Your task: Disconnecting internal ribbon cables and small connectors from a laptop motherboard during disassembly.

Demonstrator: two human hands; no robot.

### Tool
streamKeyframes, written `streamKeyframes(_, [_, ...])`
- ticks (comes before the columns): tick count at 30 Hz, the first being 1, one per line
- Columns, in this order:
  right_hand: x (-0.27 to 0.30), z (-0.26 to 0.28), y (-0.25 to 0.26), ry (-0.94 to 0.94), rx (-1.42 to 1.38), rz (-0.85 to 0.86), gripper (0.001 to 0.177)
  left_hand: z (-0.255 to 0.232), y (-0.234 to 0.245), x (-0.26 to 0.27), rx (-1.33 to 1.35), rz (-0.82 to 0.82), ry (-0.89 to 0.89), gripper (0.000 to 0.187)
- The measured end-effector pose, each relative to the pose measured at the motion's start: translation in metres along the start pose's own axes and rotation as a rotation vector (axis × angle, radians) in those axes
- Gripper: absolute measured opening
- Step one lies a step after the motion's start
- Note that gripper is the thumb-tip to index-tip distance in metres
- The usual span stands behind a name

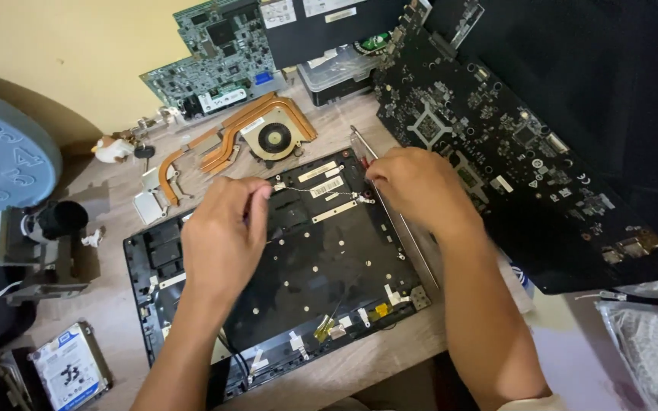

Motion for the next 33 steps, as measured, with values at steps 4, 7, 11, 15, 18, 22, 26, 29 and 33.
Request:
streamKeyframes(4, [0.0, -0.002, -0.003, 0.001, 0.025, 0.019, 0.008, 0.013, -0.002, 0.001, 0.021, 0.021, 0.069, 0.01])
streamKeyframes(7, [0.0, -0.008, -0.007, -0.011, 0.037, 0.041, 0.009, 0.019, -0.006, 0.003, -0.071, 0.029, 0.093, 0.01])
streamKeyframes(11, [-0.001, -0.01, -0.008, 0.003, 0.047, 0.014, 0.006, 0.031, -0.012, 0.009, -0.292, 0.076, 0.103, 0.011])
streamKeyframes(15, [0.001, -0.003, -0.002, 0.007, 0.058, -0.006, 0.007, 0.038, -0.02, 0.014, -0.333, 0.145, 0.099, 0.009])
streamKeyframes(18, [0.001, -0.005, -0.006, 0.016, 0.059, -0.012, 0.008, 0.036, -0.026, 0.016, -0.349, 0.219, 0.057, 0.006])
streamKeyframes(22, [0.001, -0.006, -0.006, 0.001, 0.056, -0.016, 0.01, 0.019, -0.037, 0.011, -0.356, 0.299, 0.037, 0.022])
streamKeyframes(26, [-0.002, -0.008, -0.008, -0.002, 0.067, 0.012, 0.009, -0.031, -0.05, -0.006, -0.168, 0.448, -0.103, 0.056])
streamKeyframes(29, [-0.002, -0.005, -0.003, -0.01, 0.066, 0.025, 0.01, -0.044, -0.085, -0.002, -0.133, 0.468, -0.236, 0.057])
streamKeyframes(33, [0.0, -0.007, -0.005, -0.02, 0.066, 0.044, 0.01, -0.025, -0.138, 0.01, -0.106, 0.323, -0.357, 0.019])
Point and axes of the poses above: each hand's wrist, its own x-axis away from the middle knuckle, its own y-axis out of the back of the hand, z = x × y, the point moved 5 cm from there along -x, towards the middle knuckle, and after that the axes turned 1 degree about x, right-handed, at the moved point
